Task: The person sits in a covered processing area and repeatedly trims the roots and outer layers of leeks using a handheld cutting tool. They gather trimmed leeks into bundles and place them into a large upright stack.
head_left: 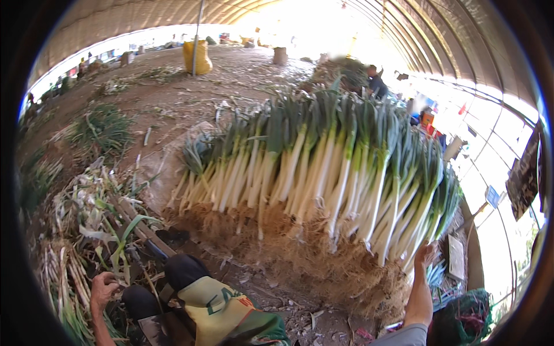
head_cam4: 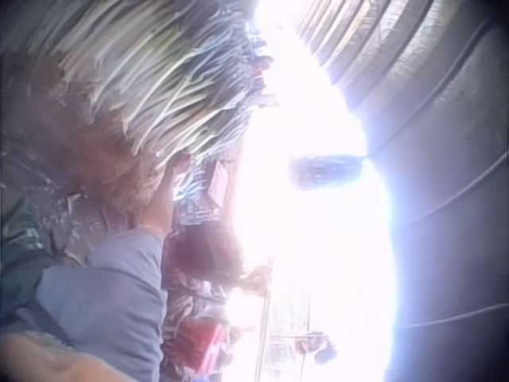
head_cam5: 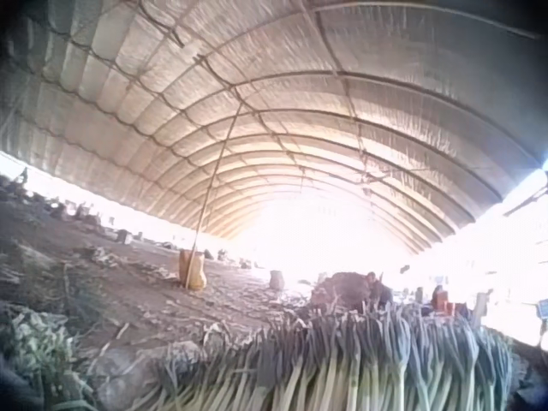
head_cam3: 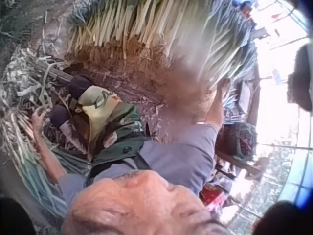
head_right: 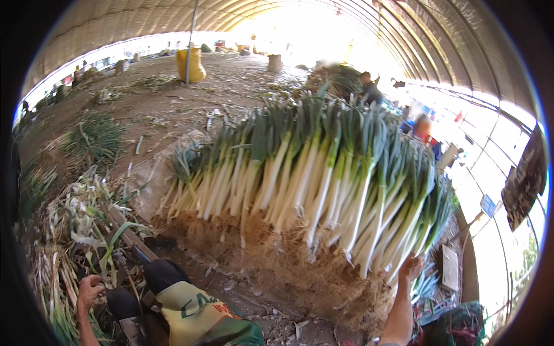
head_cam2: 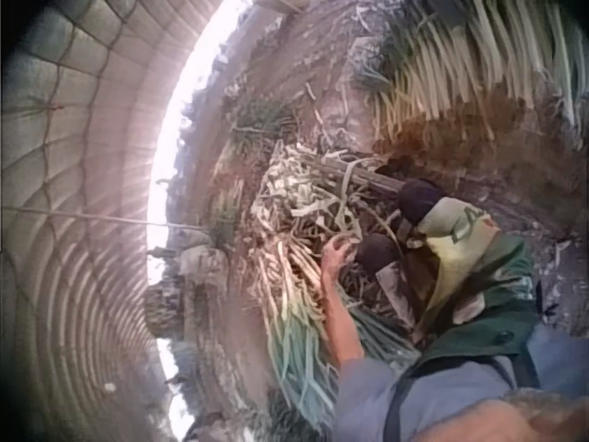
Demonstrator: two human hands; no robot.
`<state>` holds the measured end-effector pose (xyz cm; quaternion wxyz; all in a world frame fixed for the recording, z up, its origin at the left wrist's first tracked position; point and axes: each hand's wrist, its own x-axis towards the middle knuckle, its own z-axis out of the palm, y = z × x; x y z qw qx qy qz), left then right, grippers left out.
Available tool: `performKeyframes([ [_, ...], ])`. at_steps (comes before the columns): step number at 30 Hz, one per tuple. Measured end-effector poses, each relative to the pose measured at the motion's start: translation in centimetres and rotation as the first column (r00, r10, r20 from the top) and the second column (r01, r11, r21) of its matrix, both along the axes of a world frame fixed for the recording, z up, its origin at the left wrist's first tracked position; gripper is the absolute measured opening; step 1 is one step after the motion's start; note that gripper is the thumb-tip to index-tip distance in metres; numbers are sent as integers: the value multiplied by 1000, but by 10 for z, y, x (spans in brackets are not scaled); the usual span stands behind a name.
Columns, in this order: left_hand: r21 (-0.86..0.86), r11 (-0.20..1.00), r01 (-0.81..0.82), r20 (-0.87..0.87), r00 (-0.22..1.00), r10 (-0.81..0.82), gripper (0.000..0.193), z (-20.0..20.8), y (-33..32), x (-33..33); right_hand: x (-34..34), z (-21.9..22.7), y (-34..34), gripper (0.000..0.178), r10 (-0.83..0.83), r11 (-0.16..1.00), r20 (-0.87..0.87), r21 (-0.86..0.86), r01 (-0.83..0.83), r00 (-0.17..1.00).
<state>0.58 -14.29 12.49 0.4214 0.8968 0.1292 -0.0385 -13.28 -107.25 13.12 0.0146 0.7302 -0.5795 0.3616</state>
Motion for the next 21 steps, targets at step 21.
performKeyframes([
  [21,-87,994,-70,117,990,80,42,-143,3,-50,255,-65,695,87,816,-531,31,435,-727,-577],
])
